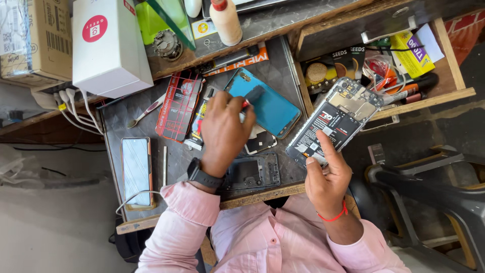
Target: The person uses a red screwdriver to remove screws from the back of a disassembled smartphone. They then connect a charging cable to the device to test its functionality, observing the screen light up. Finally, they pick up a blue phone case and inspect it.
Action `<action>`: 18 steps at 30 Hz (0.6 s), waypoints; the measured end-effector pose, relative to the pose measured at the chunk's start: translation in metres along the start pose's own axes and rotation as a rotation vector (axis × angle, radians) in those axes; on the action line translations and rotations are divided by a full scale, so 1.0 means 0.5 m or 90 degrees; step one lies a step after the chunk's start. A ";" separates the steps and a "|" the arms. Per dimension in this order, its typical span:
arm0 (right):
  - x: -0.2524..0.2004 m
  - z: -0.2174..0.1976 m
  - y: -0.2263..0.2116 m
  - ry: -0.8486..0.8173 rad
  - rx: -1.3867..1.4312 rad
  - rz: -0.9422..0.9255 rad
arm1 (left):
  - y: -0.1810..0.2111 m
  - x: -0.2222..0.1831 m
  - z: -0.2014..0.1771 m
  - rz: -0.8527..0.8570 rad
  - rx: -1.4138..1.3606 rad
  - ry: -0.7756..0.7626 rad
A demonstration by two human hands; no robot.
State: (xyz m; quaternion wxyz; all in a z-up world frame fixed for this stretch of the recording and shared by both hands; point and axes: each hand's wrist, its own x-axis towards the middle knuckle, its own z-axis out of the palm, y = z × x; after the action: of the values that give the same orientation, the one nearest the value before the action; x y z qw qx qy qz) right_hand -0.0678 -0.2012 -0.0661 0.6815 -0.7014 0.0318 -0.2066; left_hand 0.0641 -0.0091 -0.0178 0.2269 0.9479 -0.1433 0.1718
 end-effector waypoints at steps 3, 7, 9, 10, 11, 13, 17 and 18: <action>0.000 0.001 0.001 -0.002 0.033 -0.003 | -0.018 0.001 -0.003 -0.009 0.000 0.037; -0.004 0.006 0.009 0.020 0.090 0.011 | -0.029 -0.002 -0.006 0.024 -0.009 0.070; -0.006 0.003 0.012 0.035 0.110 0.027 | -0.030 -0.003 -0.010 0.030 0.000 0.067; -0.006 0.004 0.012 0.054 0.163 0.027 | -0.029 -0.003 -0.014 0.036 -0.005 0.061; -0.005 0.005 0.010 0.073 0.217 0.027 | -0.028 -0.003 -0.017 0.041 -0.010 0.054; 0.000 0.006 0.004 0.102 0.293 0.020 | -0.024 -0.005 -0.025 0.042 -0.038 0.038; 0.004 -0.004 -0.007 0.129 0.337 0.017 | -0.028 -0.017 -0.046 0.073 -0.077 -0.053; 0.003 -0.009 -0.005 0.132 0.336 0.020 | -0.032 -0.019 -0.050 0.095 -0.075 -0.087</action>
State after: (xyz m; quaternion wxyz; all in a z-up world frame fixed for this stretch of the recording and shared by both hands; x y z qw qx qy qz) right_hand -0.0683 -0.2058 -0.0634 0.8365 -0.4745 0.0576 -0.2678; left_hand 0.0545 0.0182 -0.0068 0.2587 0.9291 -0.2383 0.1143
